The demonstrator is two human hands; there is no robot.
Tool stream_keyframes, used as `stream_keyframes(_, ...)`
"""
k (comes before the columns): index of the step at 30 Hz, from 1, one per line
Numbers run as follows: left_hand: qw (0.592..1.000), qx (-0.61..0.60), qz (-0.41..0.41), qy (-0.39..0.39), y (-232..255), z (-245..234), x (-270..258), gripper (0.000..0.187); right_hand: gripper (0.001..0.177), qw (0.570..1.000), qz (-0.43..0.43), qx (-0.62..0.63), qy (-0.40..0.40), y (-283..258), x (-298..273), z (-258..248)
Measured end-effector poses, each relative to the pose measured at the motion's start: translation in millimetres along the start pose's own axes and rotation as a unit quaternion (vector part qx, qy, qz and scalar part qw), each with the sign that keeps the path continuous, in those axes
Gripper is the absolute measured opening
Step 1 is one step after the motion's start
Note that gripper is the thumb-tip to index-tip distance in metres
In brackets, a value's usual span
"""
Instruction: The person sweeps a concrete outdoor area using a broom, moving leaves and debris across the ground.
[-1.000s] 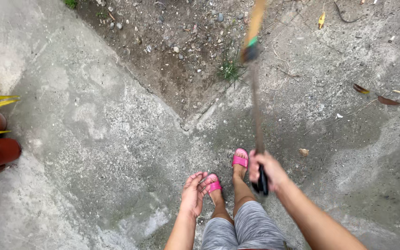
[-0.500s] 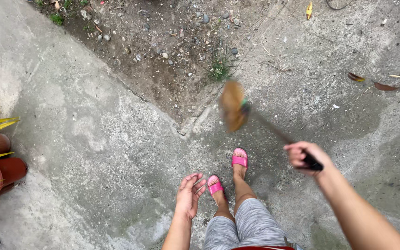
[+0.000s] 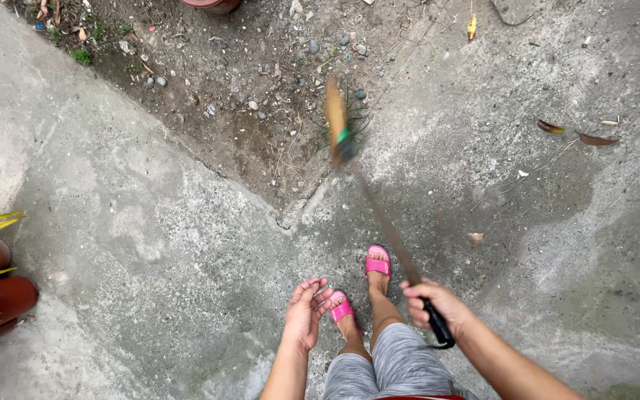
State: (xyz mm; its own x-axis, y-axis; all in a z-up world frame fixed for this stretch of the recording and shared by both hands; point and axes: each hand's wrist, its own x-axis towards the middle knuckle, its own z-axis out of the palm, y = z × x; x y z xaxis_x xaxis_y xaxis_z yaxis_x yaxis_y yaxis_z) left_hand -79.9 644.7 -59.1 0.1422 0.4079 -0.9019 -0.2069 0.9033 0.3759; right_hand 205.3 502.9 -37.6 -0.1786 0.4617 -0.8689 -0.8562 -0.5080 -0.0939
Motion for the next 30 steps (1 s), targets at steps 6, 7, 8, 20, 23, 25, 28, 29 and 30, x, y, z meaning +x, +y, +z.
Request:
stream_keyframes(6,1.000,0.014,0.008,-0.015,5,-4,-1,0.015,0.024,0.963,0.224,0.097,-0.112,31,38,-23)
stream_keyframes(7,1.000,0.004,0.005,-0.011,7,-4,-2,0.016,0.027,0.968,0.211,0.103,-0.091,16,40,-36)
stream_keyframes(8,1.000,-0.005,0.002,-0.006,8,-2,-3,0.018,0.032,0.972,0.199,0.109,-0.069,-2,41,-49)
stream_keyframes(20,0.990,0.096,-0.020,-0.106,0,48,24,0.029,0.023,0.922,-0.135,-0.239,0.273,-69,62,-94)
stream_keyframes(23,0.956,0.240,-0.017,-0.167,6,89,13,0.033,0.021,0.920,-0.170,-0.207,0.286,-6,41,-100)
stream_keyframes(25,0.931,0.303,-0.028,-0.202,10,112,10,0.036,0.013,0.908,-0.132,-0.205,0.341,29,8,-103)
stream_keyframes(28,0.892,0.365,-0.067,-0.260,7,136,16,0.039,0.019,0.926,-0.146,-0.091,0.336,90,-48,-90)
stream_keyframes(29,0.885,0.357,-0.093,-0.283,7,140,22,0.037,0.021,0.927,-0.113,-0.054,0.353,117,-64,-76)
stream_keyframes(30,0.872,0.378,-0.102,-0.293,10,142,30,0.037,0.023,0.926,-0.079,-0.016,0.368,147,-80,-60)
